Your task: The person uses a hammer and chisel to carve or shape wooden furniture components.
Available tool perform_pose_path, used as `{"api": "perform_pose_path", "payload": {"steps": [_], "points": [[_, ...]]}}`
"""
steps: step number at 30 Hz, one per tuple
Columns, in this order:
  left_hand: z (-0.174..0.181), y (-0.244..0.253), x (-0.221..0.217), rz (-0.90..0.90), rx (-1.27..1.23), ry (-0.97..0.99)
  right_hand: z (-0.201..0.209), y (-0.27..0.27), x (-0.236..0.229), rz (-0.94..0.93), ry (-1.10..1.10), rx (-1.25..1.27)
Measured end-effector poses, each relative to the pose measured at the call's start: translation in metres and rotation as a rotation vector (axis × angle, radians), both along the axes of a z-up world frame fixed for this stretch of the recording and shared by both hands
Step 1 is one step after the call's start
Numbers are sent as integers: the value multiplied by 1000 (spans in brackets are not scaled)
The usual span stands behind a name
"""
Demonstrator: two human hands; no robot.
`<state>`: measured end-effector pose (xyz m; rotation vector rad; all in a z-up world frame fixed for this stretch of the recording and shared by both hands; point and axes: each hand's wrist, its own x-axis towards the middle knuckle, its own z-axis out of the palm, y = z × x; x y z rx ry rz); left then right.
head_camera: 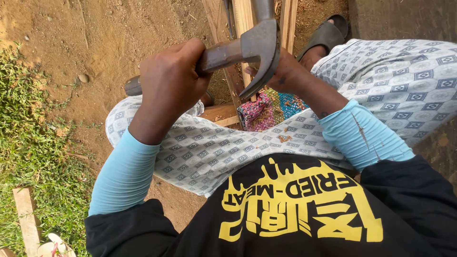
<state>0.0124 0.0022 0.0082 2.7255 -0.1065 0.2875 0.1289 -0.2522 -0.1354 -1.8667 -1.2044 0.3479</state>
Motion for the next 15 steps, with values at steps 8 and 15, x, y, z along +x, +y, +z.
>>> {"api": "perform_pose_path", "payload": {"steps": [8, 15], "points": [[-4, 0, 3, -50, 166, 33, -13, 0, 0, -46, 189, -81], [4, -1, 7, -63, 102, -34, -2, 1, -2, -61, 125, -96]]}}
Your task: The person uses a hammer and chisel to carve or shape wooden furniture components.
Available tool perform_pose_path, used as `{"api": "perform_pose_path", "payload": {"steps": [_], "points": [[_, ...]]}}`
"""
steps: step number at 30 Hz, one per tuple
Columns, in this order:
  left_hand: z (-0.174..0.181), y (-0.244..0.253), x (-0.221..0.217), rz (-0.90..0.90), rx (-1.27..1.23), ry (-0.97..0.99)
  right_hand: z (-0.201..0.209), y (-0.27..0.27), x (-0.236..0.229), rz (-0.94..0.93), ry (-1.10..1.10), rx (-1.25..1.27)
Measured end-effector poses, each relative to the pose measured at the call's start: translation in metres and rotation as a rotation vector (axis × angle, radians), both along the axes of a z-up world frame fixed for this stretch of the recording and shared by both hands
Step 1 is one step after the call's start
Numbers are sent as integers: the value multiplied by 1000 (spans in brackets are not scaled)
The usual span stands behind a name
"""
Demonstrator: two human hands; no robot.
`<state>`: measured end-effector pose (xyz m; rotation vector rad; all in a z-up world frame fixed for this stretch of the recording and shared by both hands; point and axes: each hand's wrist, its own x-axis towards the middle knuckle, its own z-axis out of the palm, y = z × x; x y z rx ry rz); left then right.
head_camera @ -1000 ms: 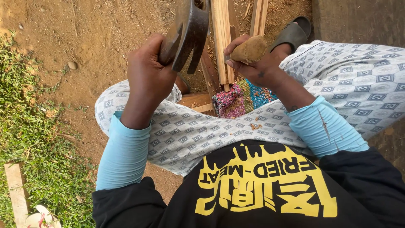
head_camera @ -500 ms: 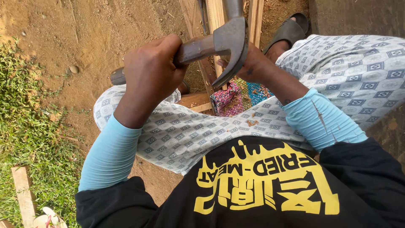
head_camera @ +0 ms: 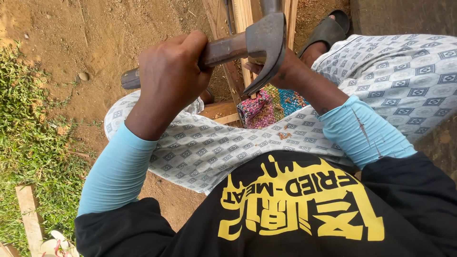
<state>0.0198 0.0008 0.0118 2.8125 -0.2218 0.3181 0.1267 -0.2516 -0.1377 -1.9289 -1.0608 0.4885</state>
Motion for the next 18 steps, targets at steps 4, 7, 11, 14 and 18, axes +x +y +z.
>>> {"api": "perform_pose_path", "payload": {"steps": [4, 7, 11, 14, 18], "points": [[-2, -1, 1, -15, 46, 8, -1, 0, 0, -16, 157, 124], [9, -1, 2, -14, 49, 29, -6, 0, 2, -22, 173, 87], [16, -1, 3, -8, 19, -11, -10, -4, 3, -20, 83, 92], [12, -2, 3, -15, 40, -35, 0, -3, 4, 13, 36, 203], [9, -1, 5, -29, 72, -25, -12, -6, 3, 2, 137, 146]]}}
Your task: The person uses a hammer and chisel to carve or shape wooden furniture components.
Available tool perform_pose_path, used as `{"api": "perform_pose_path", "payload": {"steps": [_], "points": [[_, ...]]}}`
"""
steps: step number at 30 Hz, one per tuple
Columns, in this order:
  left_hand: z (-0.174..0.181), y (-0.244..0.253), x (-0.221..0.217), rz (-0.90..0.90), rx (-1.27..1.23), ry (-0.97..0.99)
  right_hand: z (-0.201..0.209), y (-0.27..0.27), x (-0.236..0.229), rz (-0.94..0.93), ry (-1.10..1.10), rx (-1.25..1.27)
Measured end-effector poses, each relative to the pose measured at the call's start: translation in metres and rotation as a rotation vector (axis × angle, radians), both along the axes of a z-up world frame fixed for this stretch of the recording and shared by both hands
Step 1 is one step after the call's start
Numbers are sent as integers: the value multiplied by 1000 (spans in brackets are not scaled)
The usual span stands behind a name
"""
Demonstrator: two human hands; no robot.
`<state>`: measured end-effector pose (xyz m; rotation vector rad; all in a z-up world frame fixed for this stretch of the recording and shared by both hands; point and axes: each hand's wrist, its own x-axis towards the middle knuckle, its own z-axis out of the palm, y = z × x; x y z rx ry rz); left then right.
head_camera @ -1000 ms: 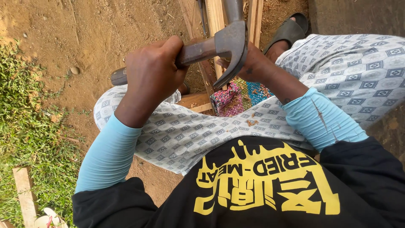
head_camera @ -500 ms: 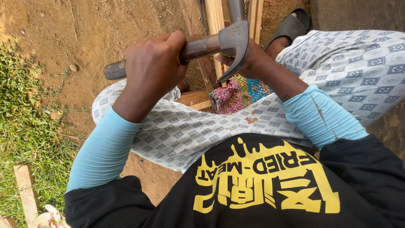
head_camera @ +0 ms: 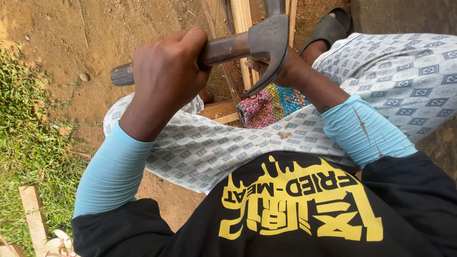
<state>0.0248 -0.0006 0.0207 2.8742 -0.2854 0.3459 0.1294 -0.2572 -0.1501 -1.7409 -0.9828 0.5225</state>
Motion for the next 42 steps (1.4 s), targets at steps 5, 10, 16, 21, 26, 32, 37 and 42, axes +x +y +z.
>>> {"api": "perform_pose_path", "payload": {"steps": [5, 10, 16, 21, 26, 32, 37, 42], "points": [[-8, -1, 2, -8, 54, 34, 13, 4, 1, -6, -55, 26], [-2, -1, 4, -2, 61, 42, 8, 3, 2, -7, 41, -47], [-9, -1, 0, 12, 18, 14, 1, 5, -1, -6, 52, 14], [0, 1, -2, 24, -5, 57, 6, 5, 2, 13, -68, 56], [-16, 3, -5, 21, -25, 10, 14, 6, 4, 39, -81, -44], [-21, -3, -4, 98, -104, 104, -27, -18, 20, 0, 276, 106], [-21, 3, -6, 134, -217, 14, -20, -18, 24, 38, 91, -10], [-24, 4, -10, 145, -236, 14, -32, -20, 11, 17, 192, 81]]}}
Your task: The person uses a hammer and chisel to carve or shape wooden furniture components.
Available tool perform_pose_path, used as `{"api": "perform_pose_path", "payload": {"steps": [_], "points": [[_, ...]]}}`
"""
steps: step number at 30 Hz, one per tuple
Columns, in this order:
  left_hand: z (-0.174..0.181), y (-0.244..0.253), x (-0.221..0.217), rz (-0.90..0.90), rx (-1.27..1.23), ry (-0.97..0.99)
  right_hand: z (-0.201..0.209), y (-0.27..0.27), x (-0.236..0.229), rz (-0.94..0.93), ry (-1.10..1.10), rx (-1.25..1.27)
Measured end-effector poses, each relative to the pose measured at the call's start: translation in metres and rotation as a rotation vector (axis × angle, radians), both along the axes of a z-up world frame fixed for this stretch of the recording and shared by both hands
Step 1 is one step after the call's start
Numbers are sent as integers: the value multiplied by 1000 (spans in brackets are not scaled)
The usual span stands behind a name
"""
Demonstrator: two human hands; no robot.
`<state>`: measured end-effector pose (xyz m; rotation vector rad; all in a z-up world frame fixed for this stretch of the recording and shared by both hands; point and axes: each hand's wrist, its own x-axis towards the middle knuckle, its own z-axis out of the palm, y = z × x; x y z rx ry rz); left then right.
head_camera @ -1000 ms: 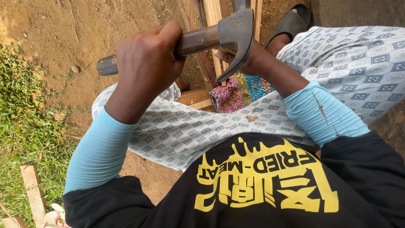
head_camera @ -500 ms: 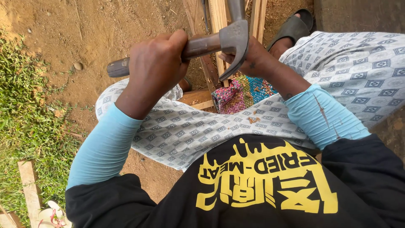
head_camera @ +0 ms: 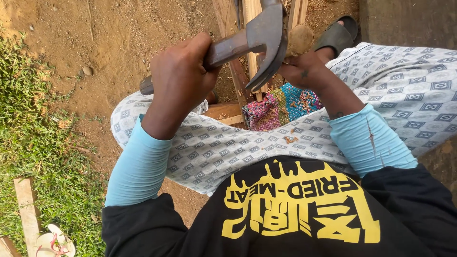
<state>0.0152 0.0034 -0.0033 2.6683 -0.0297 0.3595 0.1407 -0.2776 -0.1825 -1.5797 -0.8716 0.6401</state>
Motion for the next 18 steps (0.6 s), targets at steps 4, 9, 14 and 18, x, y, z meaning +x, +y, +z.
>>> {"api": "perform_pose_path", "payload": {"steps": [4, 9, 14, 18], "points": [[-2, -3, -1, -11, 15, 38, -16, -6, -3, -47, -87, -185], [-3, -4, -1, -32, 27, 51, 20, 1, -6, -90, -121, -304], [-3, -4, -2, -24, 25, 73, 17, -3, -4, -20, -267, -185], [-6, -4, -2, -20, 32, 78, 17, 1, -8, -49, -209, -105]]}}
